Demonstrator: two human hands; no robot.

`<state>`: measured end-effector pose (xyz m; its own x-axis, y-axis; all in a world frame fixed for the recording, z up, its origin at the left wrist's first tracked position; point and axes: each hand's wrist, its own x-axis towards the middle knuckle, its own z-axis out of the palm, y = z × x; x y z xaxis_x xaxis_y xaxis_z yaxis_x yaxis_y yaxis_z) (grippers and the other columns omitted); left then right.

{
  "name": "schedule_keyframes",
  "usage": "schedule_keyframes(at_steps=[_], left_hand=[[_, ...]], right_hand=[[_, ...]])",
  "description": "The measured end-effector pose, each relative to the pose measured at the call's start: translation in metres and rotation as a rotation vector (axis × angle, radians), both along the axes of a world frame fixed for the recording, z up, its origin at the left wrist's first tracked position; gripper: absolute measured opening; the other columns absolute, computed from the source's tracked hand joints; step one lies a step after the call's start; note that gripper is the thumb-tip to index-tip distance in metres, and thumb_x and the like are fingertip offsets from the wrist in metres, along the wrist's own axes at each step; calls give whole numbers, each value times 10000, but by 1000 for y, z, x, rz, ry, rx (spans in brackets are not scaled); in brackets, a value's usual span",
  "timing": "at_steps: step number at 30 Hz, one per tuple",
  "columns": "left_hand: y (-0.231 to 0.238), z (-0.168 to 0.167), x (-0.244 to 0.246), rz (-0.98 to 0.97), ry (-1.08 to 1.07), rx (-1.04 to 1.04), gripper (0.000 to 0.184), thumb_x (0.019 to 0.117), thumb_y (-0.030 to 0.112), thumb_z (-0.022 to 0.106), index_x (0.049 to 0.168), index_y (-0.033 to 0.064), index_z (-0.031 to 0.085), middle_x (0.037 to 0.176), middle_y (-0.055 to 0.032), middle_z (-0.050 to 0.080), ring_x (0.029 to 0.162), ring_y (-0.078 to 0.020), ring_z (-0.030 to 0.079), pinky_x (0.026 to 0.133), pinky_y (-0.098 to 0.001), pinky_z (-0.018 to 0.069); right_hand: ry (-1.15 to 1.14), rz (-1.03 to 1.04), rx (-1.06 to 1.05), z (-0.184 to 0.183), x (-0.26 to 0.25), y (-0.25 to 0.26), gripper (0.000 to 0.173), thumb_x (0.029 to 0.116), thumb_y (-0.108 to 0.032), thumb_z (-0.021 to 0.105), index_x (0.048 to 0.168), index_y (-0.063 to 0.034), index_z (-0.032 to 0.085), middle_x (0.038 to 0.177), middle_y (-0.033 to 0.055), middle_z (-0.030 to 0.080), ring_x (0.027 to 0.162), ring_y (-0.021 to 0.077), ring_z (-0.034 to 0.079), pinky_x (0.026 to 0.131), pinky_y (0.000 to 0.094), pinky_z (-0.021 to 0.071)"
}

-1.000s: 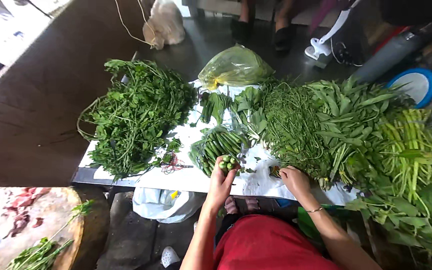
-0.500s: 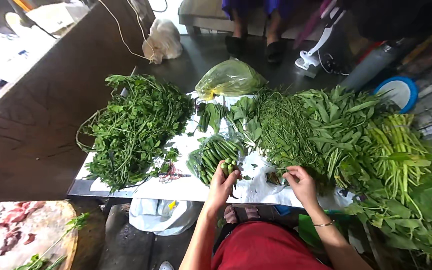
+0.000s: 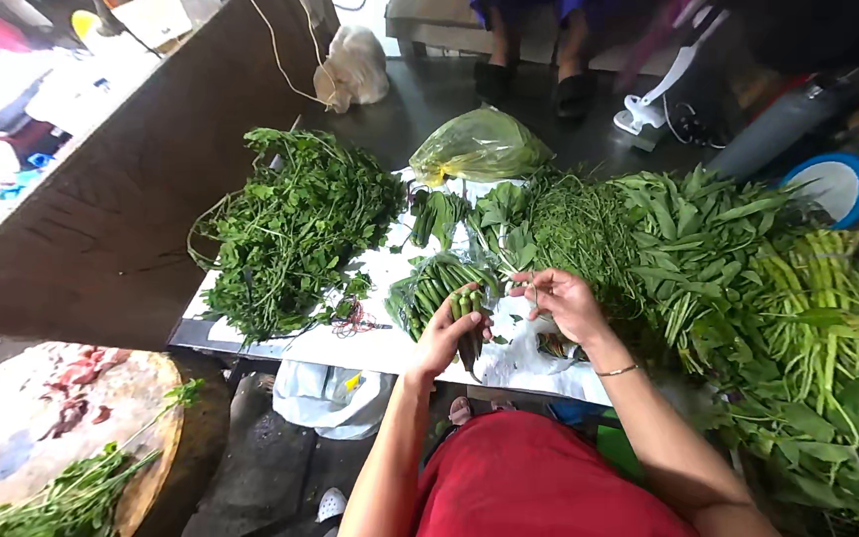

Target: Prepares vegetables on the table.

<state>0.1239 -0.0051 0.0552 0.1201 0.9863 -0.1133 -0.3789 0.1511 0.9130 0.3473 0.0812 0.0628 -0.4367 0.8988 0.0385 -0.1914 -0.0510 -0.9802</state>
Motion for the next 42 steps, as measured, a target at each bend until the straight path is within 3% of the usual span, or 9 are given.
schedule_keyframes(at_steps=[4,10,14,18,21,28,33,37,42], left_hand=[[-6,-12,-10,129,-238,-63,472,1008,77,480,1471,25,410,932,-107,670,797,-205,693,784,-372,611],[-37,-21,-40,586,-381,-89,270,1086,139,353,1277,88,537,910,-74,688,774,-180,701,743,-349,619],[-66,-34,-63,885,-241,-139,156,1088,61,362,1184,23,478,905,-107,679,787,-199,703,758,-360,617],[-91,-34,-57,722,400,-137,339,994,78,538,1294,-68,479,997,-80,689,884,-141,696,845,-330,593],[-92,-32,-45,588,563,-97,369,998,130,563,1311,-59,509,1019,-75,701,904,-131,696,857,-332,587],[-87,-31,-27,542,478,-23,331,1000,109,555,1284,-54,511,1013,-80,689,902,-141,696,857,-333,589],[-92,-46,-9,426,621,-166,392,1006,143,575,1339,-48,496,1057,-99,680,924,-120,684,871,-325,580],[-104,-76,16,305,616,-358,391,1020,189,566,1341,-26,504,1028,-118,679,880,-166,689,843,-380,583],[-121,-105,28,277,88,-404,435,997,148,595,1372,-21,458,1078,-96,690,935,-162,696,870,-358,592]], right_hand=[[-35,43,-36,-5,-12,17,193,1018,-30,566,1138,19,708,1182,133,733,960,229,750,776,369,649],[-187,37,-227,-42,-26,34,361,1116,-149,371,1242,72,626,1088,163,741,853,221,749,736,351,629],[-393,133,-276,-77,-38,37,306,1090,-109,462,1282,73,617,1050,164,730,822,212,737,723,345,622],[-428,324,-196,-66,-61,16,312,1014,-17,574,1311,66,619,1134,157,726,874,196,748,749,332,636],[-359,465,-59,-34,-82,-6,308,981,2,591,1276,60,654,1160,152,723,943,185,746,824,329,639],[-305,519,526,-3,-98,-31,372,981,28,428,1196,13,731,1213,136,716,1015,137,714,886,281,597],[-513,416,648,-36,-97,-65,325,980,-210,657,1231,-16,727,1123,166,690,924,207,688,828,333,592],[-626,386,608,-83,-79,-85,279,967,-226,687,1146,-26,760,1067,165,696,943,256,695,872,389,592],[-493,411,178,-92,-58,-83,219,910,-166,724,1049,-1,759,1051,126,693,912,136,661,799,263,561]])
